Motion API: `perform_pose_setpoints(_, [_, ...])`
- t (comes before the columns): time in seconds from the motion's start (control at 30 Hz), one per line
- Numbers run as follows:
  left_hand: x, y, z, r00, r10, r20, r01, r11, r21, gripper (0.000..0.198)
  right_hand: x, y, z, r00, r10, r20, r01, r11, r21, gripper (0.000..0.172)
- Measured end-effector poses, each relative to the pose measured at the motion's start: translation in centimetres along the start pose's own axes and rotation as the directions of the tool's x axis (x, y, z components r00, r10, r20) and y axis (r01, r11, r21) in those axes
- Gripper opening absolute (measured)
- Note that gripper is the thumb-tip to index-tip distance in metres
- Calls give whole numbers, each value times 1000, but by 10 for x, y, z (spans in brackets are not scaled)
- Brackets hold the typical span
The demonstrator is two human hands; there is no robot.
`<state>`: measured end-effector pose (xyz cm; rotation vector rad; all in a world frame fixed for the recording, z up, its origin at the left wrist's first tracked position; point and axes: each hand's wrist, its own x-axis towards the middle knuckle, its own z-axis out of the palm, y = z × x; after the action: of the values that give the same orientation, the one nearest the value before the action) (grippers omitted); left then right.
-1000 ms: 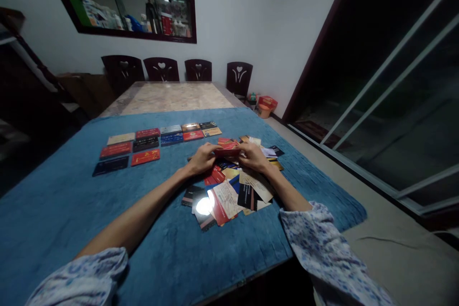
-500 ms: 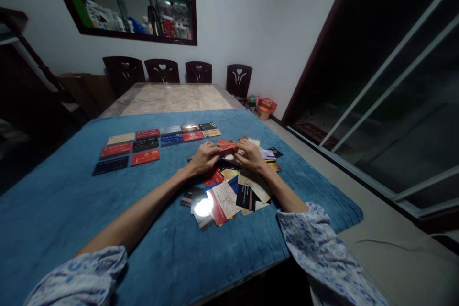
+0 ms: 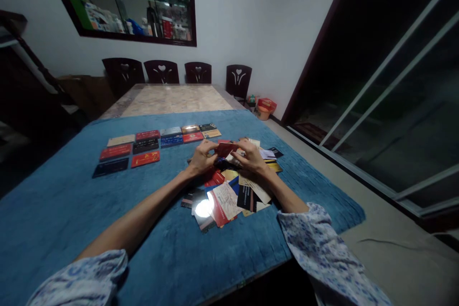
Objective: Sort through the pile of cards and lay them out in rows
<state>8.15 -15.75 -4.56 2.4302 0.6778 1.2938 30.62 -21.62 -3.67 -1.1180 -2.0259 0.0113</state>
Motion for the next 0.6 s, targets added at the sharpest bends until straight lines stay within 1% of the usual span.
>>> perform_pose_setpoints(0.13, [-2,-1,3,997,-69,-31,68,998,-14,24,0,0,2,996,0,93,-7,998,69,14])
perform_pose_setpoints(0.23, [-4,1,4,995,-94,-26,93,995,-30,20,-1,0,4,993,11,118,-25,993,116,16])
perform_pose_setpoints(0.4, [-4,3,4,992,-129,-16,128,991,-45,23,-3,2,5,993,84,79,-93,988,120,13])
perform_pose_setpoints(0.5, [-4,1,3,988,-150,-31,148,988,-44,26,-3,3,6,995,81,61,-87,990,111,13])
perform_pose_setpoints(0.6, [-4,-2,3,984,-166,-66,163,986,-44,25,-3,4,5,997,77,26,-78,995,64,14])
